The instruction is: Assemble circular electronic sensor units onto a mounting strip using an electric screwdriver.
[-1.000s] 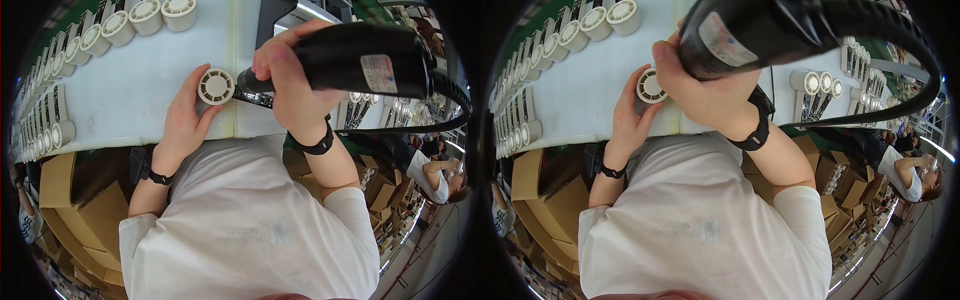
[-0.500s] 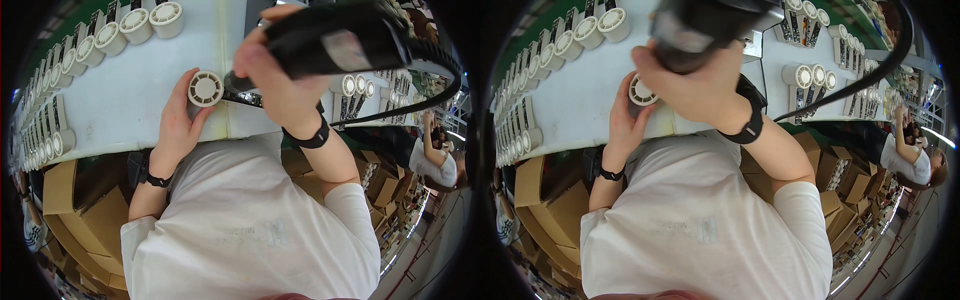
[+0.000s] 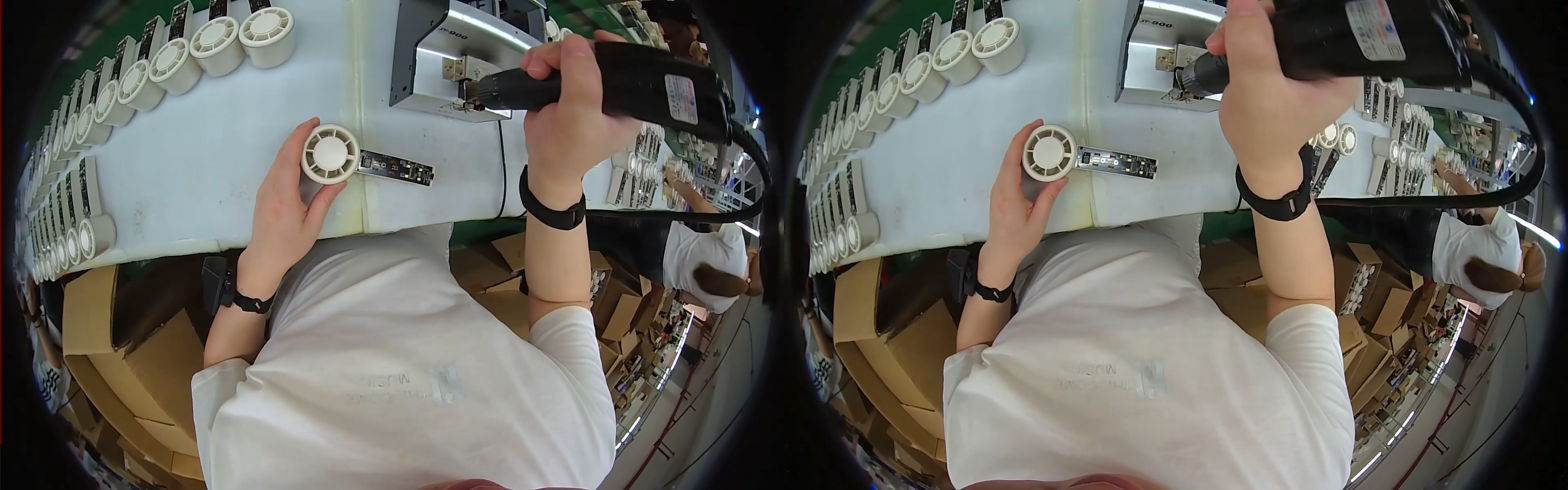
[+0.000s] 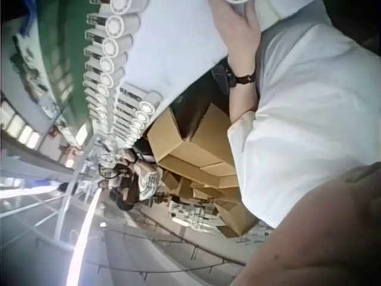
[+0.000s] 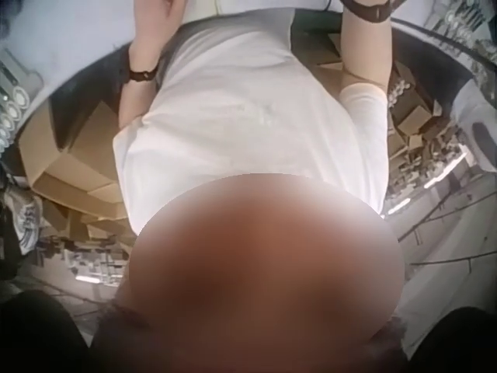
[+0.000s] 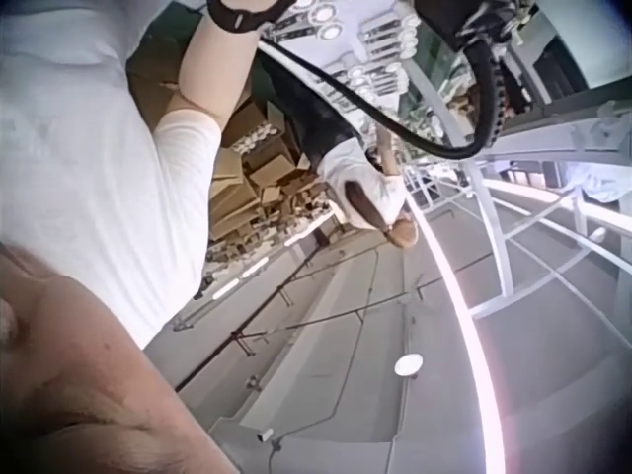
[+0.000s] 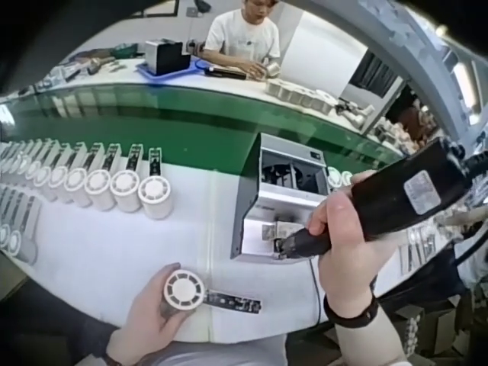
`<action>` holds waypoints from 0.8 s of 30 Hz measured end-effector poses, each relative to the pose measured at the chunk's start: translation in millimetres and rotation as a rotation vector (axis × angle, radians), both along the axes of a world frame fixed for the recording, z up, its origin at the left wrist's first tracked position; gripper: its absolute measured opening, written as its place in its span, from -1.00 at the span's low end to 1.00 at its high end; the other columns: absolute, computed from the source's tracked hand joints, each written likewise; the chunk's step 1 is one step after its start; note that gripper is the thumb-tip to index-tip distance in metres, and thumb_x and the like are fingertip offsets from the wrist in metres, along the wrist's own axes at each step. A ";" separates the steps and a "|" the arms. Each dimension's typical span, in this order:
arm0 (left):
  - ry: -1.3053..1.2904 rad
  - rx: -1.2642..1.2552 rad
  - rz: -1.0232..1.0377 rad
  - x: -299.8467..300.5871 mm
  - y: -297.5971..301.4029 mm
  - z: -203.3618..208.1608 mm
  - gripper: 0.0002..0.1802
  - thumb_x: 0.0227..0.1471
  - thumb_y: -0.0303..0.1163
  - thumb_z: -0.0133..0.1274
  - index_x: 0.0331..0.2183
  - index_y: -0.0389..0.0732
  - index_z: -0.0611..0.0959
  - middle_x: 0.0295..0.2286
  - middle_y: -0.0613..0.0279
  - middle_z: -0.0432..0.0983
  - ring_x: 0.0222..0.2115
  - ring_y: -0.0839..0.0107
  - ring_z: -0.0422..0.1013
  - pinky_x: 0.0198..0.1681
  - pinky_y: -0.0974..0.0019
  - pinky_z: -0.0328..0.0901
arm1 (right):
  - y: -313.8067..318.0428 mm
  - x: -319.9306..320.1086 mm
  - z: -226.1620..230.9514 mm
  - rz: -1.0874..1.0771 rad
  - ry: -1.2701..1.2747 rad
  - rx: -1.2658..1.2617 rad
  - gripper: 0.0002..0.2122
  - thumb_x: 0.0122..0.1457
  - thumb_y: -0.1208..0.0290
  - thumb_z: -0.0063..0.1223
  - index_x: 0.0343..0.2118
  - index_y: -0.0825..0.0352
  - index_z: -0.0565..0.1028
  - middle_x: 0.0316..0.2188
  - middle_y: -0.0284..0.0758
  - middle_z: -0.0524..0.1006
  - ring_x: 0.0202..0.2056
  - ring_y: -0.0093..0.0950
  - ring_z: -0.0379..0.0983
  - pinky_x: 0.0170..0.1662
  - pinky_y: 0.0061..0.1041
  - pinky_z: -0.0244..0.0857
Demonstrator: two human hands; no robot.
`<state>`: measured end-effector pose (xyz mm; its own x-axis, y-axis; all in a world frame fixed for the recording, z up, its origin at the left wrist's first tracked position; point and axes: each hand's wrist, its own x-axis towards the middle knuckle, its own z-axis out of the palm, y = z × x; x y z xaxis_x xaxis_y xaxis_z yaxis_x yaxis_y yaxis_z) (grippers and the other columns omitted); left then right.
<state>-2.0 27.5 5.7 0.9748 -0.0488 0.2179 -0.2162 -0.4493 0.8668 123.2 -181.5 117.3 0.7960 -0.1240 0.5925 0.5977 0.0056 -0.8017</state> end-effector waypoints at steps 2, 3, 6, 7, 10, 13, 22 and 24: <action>0.001 0.000 0.000 0.1 -0.2 -0.2 -0.30 -0.09 -0.48 0.14 0.08 -0.33 0.22 0.01 -0.04 0.28 -0.05 0.02 0.32 -0.01 0.18 0.26 | -3.5 2.0 -0.8 0.030 0.018 -0.047 -0.76 0.00 0.67 -0.06 -0.23 0.48 0.27 -0.67 -0.22 0.40 -0.69 -0.45 0.31 -0.53 -0.40 0.30; -0.001 0.001 0.000 -0.3 0.1 -0.2 -0.30 -0.09 -0.48 0.14 0.08 -0.33 0.22 0.01 -0.04 0.28 -0.05 0.02 0.32 -0.01 0.18 0.26 | -4.0 1.7 0.0 0.031 0.016 -0.046 -0.76 0.00 0.67 -0.06 -0.23 0.48 0.27 -0.67 -0.22 0.40 -0.69 -0.45 0.31 -0.53 -0.40 0.30; 0.011 -0.046 0.020 -2.4 0.8 -1.1 -0.30 -0.09 -0.48 0.14 0.08 -0.32 0.23 0.00 -0.05 0.29 -0.04 0.02 0.31 -0.01 0.18 0.26 | -4.4 -0.1 2.8 0.107 0.128 0.022 -0.75 0.01 0.65 -0.06 -0.21 0.45 0.27 -0.66 -0.25 0.39 -0.66 -0.45 0.31 -0.50 -0.37 0.31; 0.012 -0.045 0.023 -1.8 0.3 -0.5 -0.30 -0.09 -0.48 0.14 0.08 -0.32 0.23 0.00 -0.05 0.29 -0.04 0.02 0.31 -0.01 0.18 0.26 | -4.8 -4.5 4.5 0.110 0.129 0.023 -0.75 0.01 0.65 -0.06 -0.21 0.45 0.27 -0.66 -0.25 0.39 -0.66 -0.45 0.31 -0.50 -0.37 0.31; -0.027 0.003 0.017 0.1 1.1 -1.0 -0.30 -0.10 -0.49 0.14 0.08 -0.31 0.24 -0.01 -0.05 0.30 -0.04 0.02 0.31 -0.02 0.19 0.26 | 0.1 -35.7 9.5 0.152 0.089 0.069 -0.74 0.03 0.64 -0.06 -0.18 0.42 0.26 -0.63 -0.29 0.37 -0.63 -0.47 0.30 -0.46 -0.35 0.29; -0.041 0.023 0.016 -0.3 3.9 0.5 -0.30 -0.11 -0.50 0.15 0.08 -0.30 0.24 -0.02 -0.06 0.30 -0.05 0.02 0.31 -0.02 0.18 0.26 | 22.9 -63.3 4.3 0.277 0.131 0.111 -0.72 0.05 0.61 -0.07 -0.14 0.38 0.23 -0.61 -0.32 0.35 -0.61 -0.49 0.28 -0.45 -0.34 0.28; -0.044 0.013 0.012 -3.9 2.8 -1.3 -0.29 -0.12 -0.51 0.15 0.08 -0.26 0.25 -0.02 -0.06 0.30 -0.06 0.00 0.31 -0.04 0.18 0.28 | 41.1 -69.0 -14.4 0.378 0.088 -0.275 -0.67 0.09 0.57 -0.07 -0.08 0.29 0.18 -0.59 -0.35 0.35 -0.60 -0.50 0.26 -0.45 -0.39 0.26; -0.052 0.015 0.015 -3.7 3.3 -1.0 -0.29 -0.13 -0.51 0.15 0.08 -0.25 0.25 -0.02 -0.06 0.30 -0.06 0.00 0.31 -0.05 0.18 0.28 | 44.5 -71.1 -14.3 0.400 0.129 -0.204 -0.67 0.09 0.58 -0.08 -0.08 0.29 0.18 -0.59 -0.35 0.35 -0.60 -0.50 0.26 -0.45 -0.39 0.26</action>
<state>-5.7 30.8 4.7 0.9628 -0.0378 0.2677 -0.2540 -0.4655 0.8478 52.1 -137.0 102.9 0.8263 0.3168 0.4657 0.4759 0.0497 -0.8781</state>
